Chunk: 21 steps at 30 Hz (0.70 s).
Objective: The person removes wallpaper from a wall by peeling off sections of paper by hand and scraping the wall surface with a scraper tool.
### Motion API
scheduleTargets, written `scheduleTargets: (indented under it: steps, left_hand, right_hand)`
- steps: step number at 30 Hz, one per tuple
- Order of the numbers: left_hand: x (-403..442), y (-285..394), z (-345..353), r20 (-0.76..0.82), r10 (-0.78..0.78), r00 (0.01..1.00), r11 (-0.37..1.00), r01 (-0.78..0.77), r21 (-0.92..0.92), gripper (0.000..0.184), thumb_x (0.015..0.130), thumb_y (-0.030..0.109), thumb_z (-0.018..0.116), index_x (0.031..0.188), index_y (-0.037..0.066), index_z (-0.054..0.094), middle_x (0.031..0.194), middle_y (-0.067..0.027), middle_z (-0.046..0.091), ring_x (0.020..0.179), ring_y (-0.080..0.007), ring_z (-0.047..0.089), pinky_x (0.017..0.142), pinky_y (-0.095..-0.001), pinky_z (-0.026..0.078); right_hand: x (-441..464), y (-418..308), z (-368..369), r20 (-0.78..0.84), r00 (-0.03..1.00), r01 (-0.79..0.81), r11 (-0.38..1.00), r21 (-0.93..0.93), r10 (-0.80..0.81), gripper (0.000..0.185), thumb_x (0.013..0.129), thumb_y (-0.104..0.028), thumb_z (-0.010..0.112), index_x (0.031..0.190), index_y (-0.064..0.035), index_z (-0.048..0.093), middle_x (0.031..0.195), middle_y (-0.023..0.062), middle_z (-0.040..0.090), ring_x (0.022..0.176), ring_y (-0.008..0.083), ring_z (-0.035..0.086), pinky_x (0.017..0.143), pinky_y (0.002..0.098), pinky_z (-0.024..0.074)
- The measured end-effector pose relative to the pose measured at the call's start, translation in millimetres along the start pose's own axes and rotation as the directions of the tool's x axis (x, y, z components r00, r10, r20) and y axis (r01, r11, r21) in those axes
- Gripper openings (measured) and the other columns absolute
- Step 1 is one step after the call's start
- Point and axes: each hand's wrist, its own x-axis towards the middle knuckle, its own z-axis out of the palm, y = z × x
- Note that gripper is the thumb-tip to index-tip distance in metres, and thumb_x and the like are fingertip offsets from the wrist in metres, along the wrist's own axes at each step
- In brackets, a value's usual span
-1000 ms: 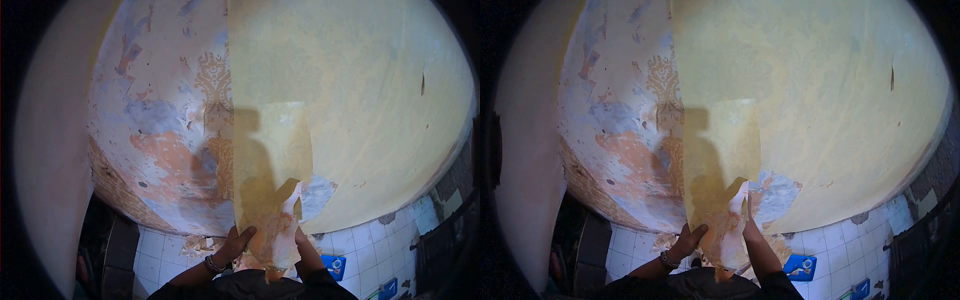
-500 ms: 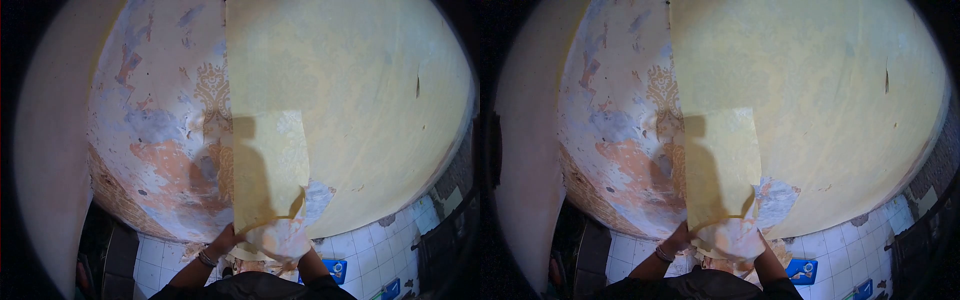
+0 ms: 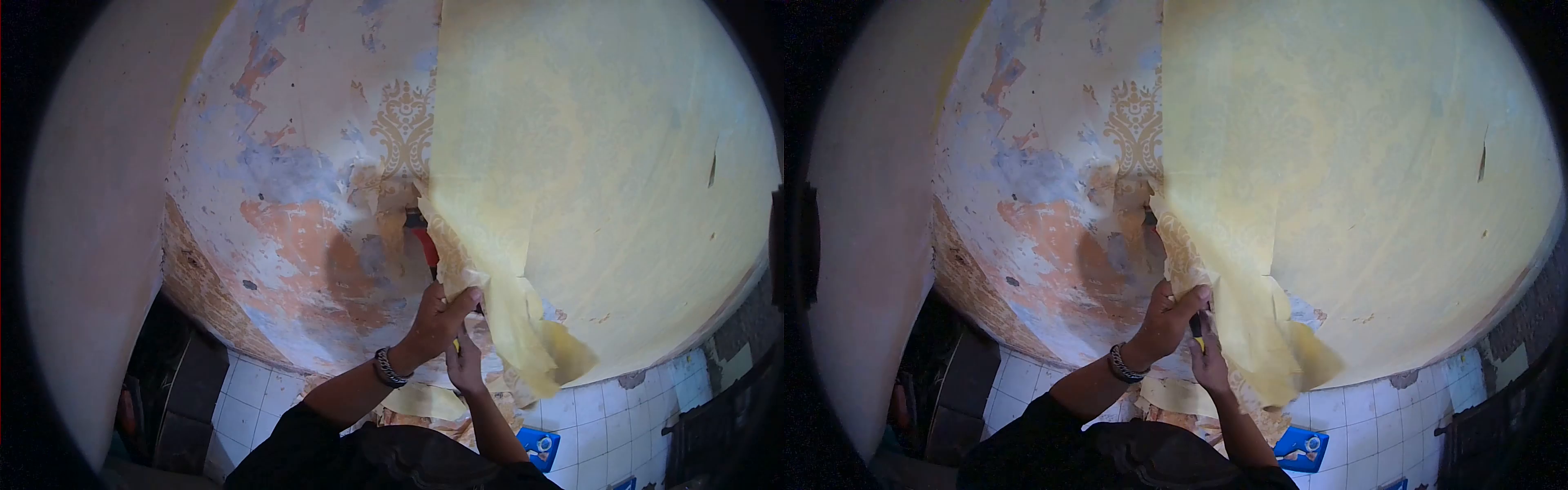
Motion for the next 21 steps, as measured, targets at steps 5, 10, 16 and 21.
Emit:
scheduleTargets:
  steps: [5, 10, 16, 21]
  left_hand:
    - [-1.2, -3.7, -8.7, -0.014, -0.017, 1.000, 0.991, 0.019, 0.135, 0.013, 0.095, 0.015, 0.058, 0.098, 0.003, 0.063, 0.084, 0.0008, 0.065, 0.073, -0.0050, 0.058, 0.064, -0.0240, 0.046]
    - [-10.2, -3.5, -29.4, 0.074, -0.003, 0.997, 0.994, -0.005, 0.108, 0.013, 0.095, 0.012, 0.056, 0.098, 0.002, 0.064, 0.084, 0.0009, 0.065, 0.075, -0.0044, 0.058, 0.065, -0.0241, 0.046]
    - [-13.8, 7.0, -43.5, 0.193, -0.101, 0.976, 0.988, 0.075, 0.137, 0.017, 0.095, 0.015, 0.056, 0.099, 0.001, 0.063, 0.082, -0.0001, 0.065, 0.078, -0.0071, 0.059, 0.068, -0.0265, 0.046]
    - [-12.1, 12.6, -60.8, 0.305, -0.065, 0.950, 0.989, 0.019, 0.150, 0.018, 0.096, 0.015, 0.057, 0.104, 0.000, 0.063, 0.086, -0.0032, 0.067, 0.082, -0.0089, 0.060, 0.071, -0.0280, 0.047]
  right_hand:
    - [15.5, 41.1, 30.9, 0.099, 0.974, 0.225, 0.905, -0.362, -0.203, 0.041, 0.085, -0.011, 0.058, 0.123, 0.0036, 0.052, 0.106, 0.0261, 0.062, 0.099, 0.0383, 0.061, 0.087, 0.0440, 0.0475]
    - [8.4, 16.6, 18.4, 0.323, 0.937, 0.069, 0.976, 0.206, -0.135, 0.060, 0.086, -0.023, 0.065, 0.135, 0.0005, 0.040, 0.129, 0.0237, 0.049, 0.122, 0.0341, 0.048, 0.101, 0.0443, 0.0382]
    - [-15.2, -28.1, 59.3, 0.121, 0.953, -0.247, 0.943, -0.223, 0.279, 0.069, 0.086, -0.024, 0.065, 0.141, -0.0012, 0.030, 0.136, 0.0240, 0.041, 0.127, 0.0336, 0.043, 0.104, 0.0434, 0.0359]
    - [-27.2, -39.8, 83.6, 0.032, 0.984, -0.159, 0.955, -0.249, 0.173, 0.058, 0.087, -0.019, 0.063, 0.137, -0.0001, 0.040, 0.130, 0.0217, 0.050, 0.115, 0.0348, 0.054, 0.099, 0.0463, 0.0407]
